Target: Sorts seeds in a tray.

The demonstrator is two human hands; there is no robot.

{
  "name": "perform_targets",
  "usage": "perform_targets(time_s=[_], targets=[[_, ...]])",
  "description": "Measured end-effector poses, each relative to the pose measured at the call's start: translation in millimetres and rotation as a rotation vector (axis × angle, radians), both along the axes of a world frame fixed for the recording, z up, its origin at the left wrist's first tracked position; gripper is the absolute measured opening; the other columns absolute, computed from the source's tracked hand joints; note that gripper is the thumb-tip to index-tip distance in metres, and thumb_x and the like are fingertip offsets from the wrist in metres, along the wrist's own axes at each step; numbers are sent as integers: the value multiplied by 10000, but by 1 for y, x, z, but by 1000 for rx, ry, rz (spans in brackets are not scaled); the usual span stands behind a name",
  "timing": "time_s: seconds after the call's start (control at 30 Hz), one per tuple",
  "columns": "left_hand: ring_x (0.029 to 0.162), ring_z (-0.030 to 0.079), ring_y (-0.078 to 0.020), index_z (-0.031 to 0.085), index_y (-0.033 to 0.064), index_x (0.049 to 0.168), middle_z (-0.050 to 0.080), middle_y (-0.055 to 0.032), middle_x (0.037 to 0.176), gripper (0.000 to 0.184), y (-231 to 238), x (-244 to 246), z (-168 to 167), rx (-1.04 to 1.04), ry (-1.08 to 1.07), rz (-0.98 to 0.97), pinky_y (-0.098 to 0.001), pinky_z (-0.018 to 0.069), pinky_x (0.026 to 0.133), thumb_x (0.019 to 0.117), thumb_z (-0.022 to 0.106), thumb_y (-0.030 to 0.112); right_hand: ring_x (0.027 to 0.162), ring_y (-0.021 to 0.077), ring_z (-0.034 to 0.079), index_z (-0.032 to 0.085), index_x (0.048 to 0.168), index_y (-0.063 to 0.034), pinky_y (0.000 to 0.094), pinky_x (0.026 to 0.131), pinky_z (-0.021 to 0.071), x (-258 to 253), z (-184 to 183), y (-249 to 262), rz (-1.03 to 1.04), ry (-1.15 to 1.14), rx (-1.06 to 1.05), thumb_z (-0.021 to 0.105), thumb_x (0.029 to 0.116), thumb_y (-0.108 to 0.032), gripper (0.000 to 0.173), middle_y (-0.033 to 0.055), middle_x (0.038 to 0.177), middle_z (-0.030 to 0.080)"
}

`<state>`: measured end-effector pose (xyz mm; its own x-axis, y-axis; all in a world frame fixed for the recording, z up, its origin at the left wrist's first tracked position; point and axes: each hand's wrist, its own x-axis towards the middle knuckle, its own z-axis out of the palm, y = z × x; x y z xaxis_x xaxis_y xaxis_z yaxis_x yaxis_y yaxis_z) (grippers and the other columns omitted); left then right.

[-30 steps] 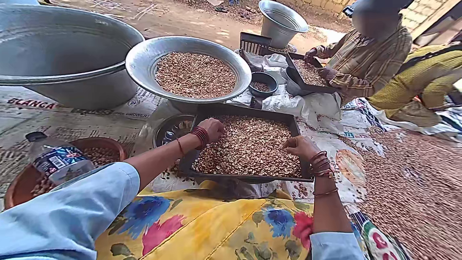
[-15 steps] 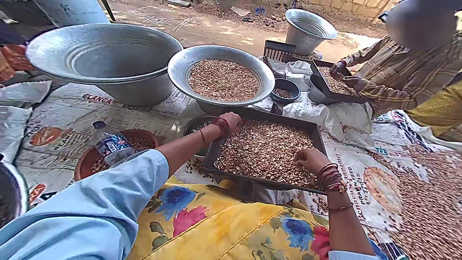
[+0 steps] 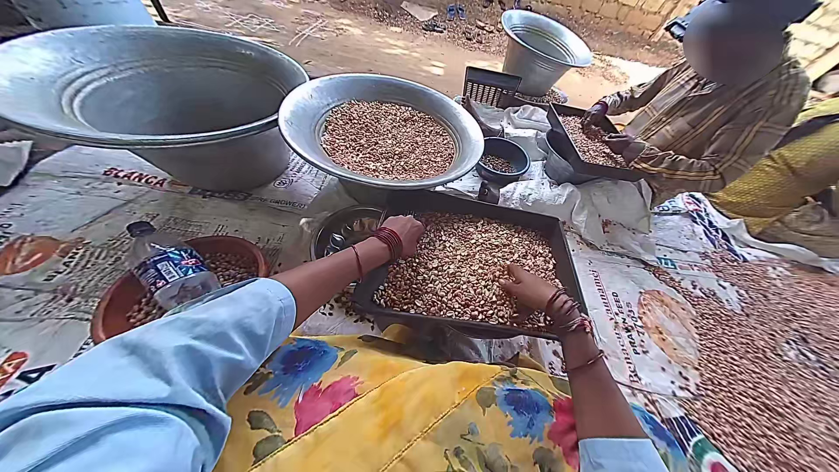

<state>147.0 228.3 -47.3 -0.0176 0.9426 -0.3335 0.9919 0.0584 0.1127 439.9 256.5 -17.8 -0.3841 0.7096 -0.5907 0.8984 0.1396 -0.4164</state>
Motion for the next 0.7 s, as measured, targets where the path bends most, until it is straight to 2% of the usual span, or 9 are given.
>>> perform_targets(time_s=[0.1, 0.17, 0.2, 0.27, 0.37, 0.47, 0.57, 0.63, 0.7], targets=[[1068, 677, -410, 716, 17, 1156, 716, -219, 1093, 251, 7, -14, -6, 50, -279, 96, -643, 501, 915, 983, 640, 182, 919, 231, 692, 378, 1541, -122, 400, 756, 592, -17, -5, -8, -170, 541, -78, 463, 1102, -170, 450, 175, 1215, 639], [820, 625, -320, 694, -22, 1031, 658, -192, 883, 210, 11, -24, -9, 101, -621, 219, -538, 486, 766, 1016, 594, 162, 926, 221, 743, 456, 1468, -86, 363, 757, 630, -12, 9, -5, -281, 739, -22, 468, 1094, -105, 374, 160, 1234, 671], [645, 498, -195, 643, 9, 929, 529, -89, 731, 219, 11, -24, -10, 107, -807, 294, -393, 414, 618, 1039, 514, 148, 892, 213, 747, 506, 1409, -54, 352, 745, 630, -5, 14, -1, -308, 760, 60, 484, 1086, -83, 325, 158, 1179, 687], [490, 401, -48, 585, 81, 836, 459, 42, 606, 320, 4, -14, -3, 26, -1125, 417, -211, 329, 477, 1063, 371, 150, 779, 165, 729, 621, 1246, -18, 314, 697, 615, 11, 15, 9, -325, 698, 214, 536, 1065, -75, 208, 123, 1011, 714], [492, 432, -41, 568, 79, 841, 517, 31, 634, 383, -11, 24, 12, -169, -1289, 447, -183, 348, 473, 1104, 316, 201, 723, 97, 679, 709, 1111, -41, 292, 703, 579, 30, 7, 21, -182, 428, 312, 616, 1031, -142, 159, 60, 927, 720], [481, 408, -12, 511, 127, 777, 480, 64, 611, 356, -33, 71, 18, -385, -1265, 285, -158, 317, 455, 1097, 374, 200, 897, 213, 684, 758, 1115, -88, 478, 871, 519, 25, 5, 21, 63, 145, 324, 664, 992, -240, 217, 93, 1008, 743], [465, 404, -18, 569, 113, 821, 489, 68, 603, 367, -45, 89, 5, -551, -1243, 199, -166, 329, 447, 1111, 379, 234, 1063, 324, 674, 763, 1139, -110, 603, 960, 470, 11, 3, 14, 212, -25, 272, 687, 978, -267, 238, 136, 1086, 741], [445, 396, -16, 596, 100, 840, 470, 77, 574, 376, -38, 78, -9, -512, -1217, 238, -171, 324, 432, 1113, 375, 233, 1080, 355, 669, 755, 1158, -128, 633, 948, 465, 4, 1, 9, 253, -115, 258, 700, 961, -260, 244, 145, 1105, 736], [493, 443, -27, 653, 71, 903, 512, 54, 625, 319, -26, 57, -17, -304, -1093, 345, -188, 378, 481, 1095, 455, 232, 1103, 374, 665, 744, 1175, -130, 645, 952, 465, -2, -1, 6, 274, -161, 246, 717, 945, -250, 261, 155, 1131, 731]])
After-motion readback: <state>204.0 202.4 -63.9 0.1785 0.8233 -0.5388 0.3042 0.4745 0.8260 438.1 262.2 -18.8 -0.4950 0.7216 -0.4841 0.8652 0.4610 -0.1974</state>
